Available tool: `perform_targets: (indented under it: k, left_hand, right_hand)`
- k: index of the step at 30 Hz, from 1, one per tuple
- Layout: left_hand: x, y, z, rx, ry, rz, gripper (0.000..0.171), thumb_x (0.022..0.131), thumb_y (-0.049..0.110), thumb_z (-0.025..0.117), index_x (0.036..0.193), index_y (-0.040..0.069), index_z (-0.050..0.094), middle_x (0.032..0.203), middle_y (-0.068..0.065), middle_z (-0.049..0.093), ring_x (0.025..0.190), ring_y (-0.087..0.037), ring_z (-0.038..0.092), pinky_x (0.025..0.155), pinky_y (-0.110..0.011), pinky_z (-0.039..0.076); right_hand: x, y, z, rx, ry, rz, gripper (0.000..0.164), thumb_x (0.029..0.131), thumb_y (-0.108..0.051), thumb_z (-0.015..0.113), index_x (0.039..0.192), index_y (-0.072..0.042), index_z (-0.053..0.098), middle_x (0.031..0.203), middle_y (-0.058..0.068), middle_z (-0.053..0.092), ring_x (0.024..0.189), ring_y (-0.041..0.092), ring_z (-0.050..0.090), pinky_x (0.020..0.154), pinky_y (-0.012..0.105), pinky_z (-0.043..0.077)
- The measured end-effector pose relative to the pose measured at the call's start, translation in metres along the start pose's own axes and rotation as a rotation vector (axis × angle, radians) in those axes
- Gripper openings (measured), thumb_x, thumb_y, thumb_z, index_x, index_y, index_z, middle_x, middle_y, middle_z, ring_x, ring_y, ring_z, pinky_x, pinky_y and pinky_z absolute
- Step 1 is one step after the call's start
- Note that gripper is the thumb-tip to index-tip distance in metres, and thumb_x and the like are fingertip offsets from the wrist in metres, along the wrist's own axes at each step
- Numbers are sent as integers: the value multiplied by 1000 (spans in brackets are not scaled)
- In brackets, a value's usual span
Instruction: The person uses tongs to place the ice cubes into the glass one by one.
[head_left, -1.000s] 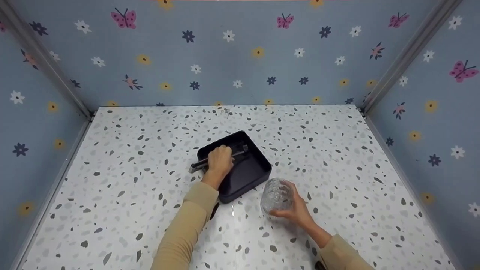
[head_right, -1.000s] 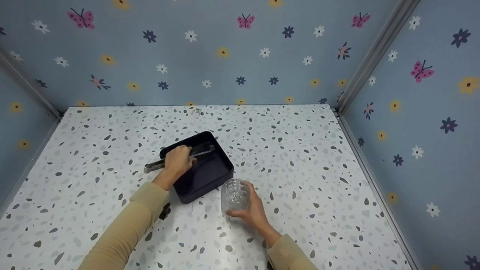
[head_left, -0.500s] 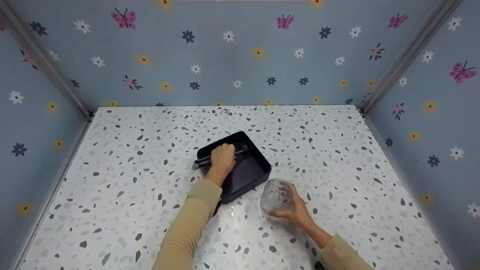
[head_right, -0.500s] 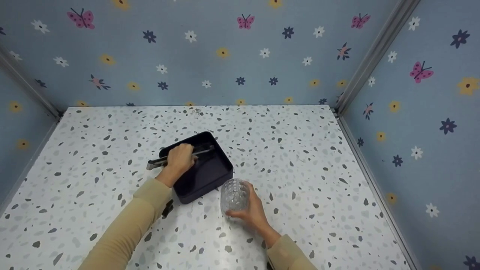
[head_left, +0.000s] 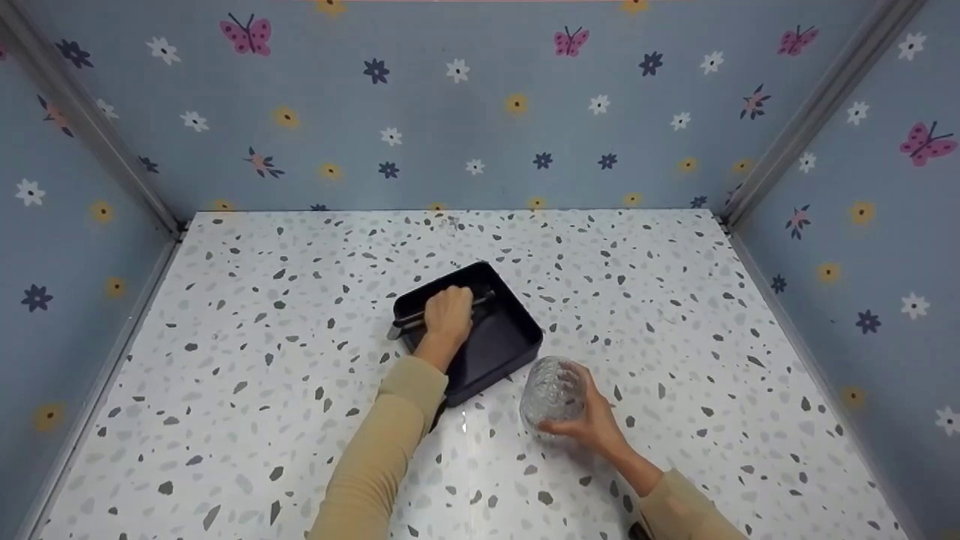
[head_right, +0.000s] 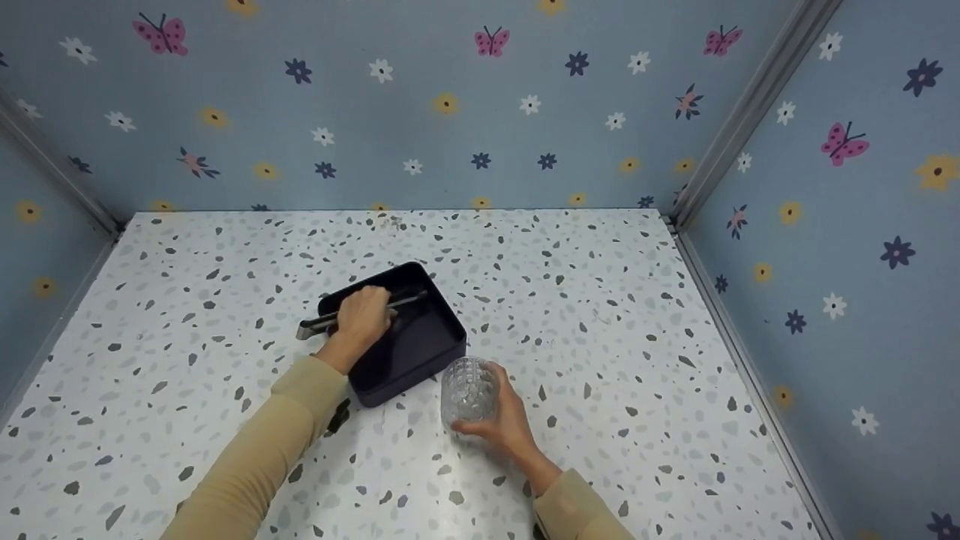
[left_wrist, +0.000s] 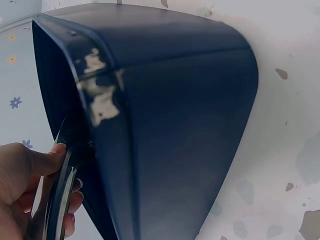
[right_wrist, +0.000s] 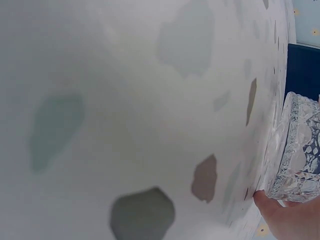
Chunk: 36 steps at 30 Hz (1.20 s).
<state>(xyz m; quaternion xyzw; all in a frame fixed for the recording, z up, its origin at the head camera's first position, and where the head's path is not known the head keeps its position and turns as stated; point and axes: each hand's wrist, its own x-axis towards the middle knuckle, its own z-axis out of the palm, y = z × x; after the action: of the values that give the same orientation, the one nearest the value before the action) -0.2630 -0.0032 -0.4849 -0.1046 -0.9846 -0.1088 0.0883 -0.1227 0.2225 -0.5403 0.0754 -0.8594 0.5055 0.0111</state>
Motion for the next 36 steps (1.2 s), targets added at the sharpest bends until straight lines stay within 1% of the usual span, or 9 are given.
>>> perform_targets:
  k: [2, 7, 12, 15, 20, 24, 31, 36]
  left_hand:
    - [0, 0, 0, 1, 2, 7, 7, 73, 2, 62, 67, 5, 62, 73, -13, 63, 61, -26, 60, 50, -36, 47]
    - [0, 0, 2, 3, 0, 14, 9, 76, 0, 58, 69, 3, 63, 73, -14, 62, 60, -27, 60, 49, -36, 47]
    - [1, 1, 3, 14, 8, 16, 13, 79, -1, 56, 70, 4, 65, 74, -14, 63, 61, -26, 60, 51, -36, 48]
    - [1, 1, 4, 18, 13, 13, 16, 80, -1, 54, 71, 4, 66, 74, -13, 64, 62, -26, 61, 51, -36, 48]
    - [0, 1, 5, 30, 29, 18, 18, 80, -2, 53, 69, 5, 66, 73, -12, 64, 60, -24, 60, 50, -35, 48]
    - [0, 1, 5, 35, 38, 29, 18, 80, -2, 54, 68, 5, 66, 72, -12, 64, 59, -24, 60, 50, -35, 48]
    - [-1, 0, 5, 38, 38, 42, 15, 78, -2, 56, 68, 5, 65, 72, -13, 64, 60, -25, 61, 50, -35, 48]
    - [-2, -2, 5, 49, 54, 40, 14, 77, -2, 57, 67, 5, 65, 71, -13, 63, 60, -25, 61, 49, -35, 48]
  right_hand:
    - [-1, 2, 1, -22, 10, -9, 95, 53, -24, 85, 131, -12, 32, 125, 13, 48, 112, 31, 45, 92, 48, 34]
    - [-1, 5, 2, -65, 38, -34, 94, 52, -27, 85, 130, -13, 34, 121, 12, 49, 109, 32, 46, 87, 49, 36]
    - [-1, 4, 1, -52, 16, 19, 95, 54, -29, 84, 132, -14, 32, 125, 13, 46, 113, 33, 44, 91, 50, 33]
    - [-1, 3, 1, -57, 5, 28, 95, 54, -30, 84, 132, -13, 32, 126, 14, 46, 113, 33, 43, 92, 49, 33]
    - [0, 4, 1, -64, 2, 25, 95, 53, -27, 84, 131, -15, 32, 126, 10, 47, 113, 28, 45, 93, 45, 33]
    - [1, 4, 1, -36, -4, 22, 95, 53, -26, 85, 132, -14, 32, 127, 8, 47, 114, 26, 45, 94, 43, 33]
    - [0, 3, 0, -50, 1, 10, 96, 53, -30, 84, 132, -13, 32, 127, 10, 47, 114, 29, 44, 93, 46, 33]
    - [0, 3, 1, -73, 8, 22, 97, 53, -31, 84, 132, -15, 32, 127, 8, 46, 114, 27, 44, 94, 44, 33]
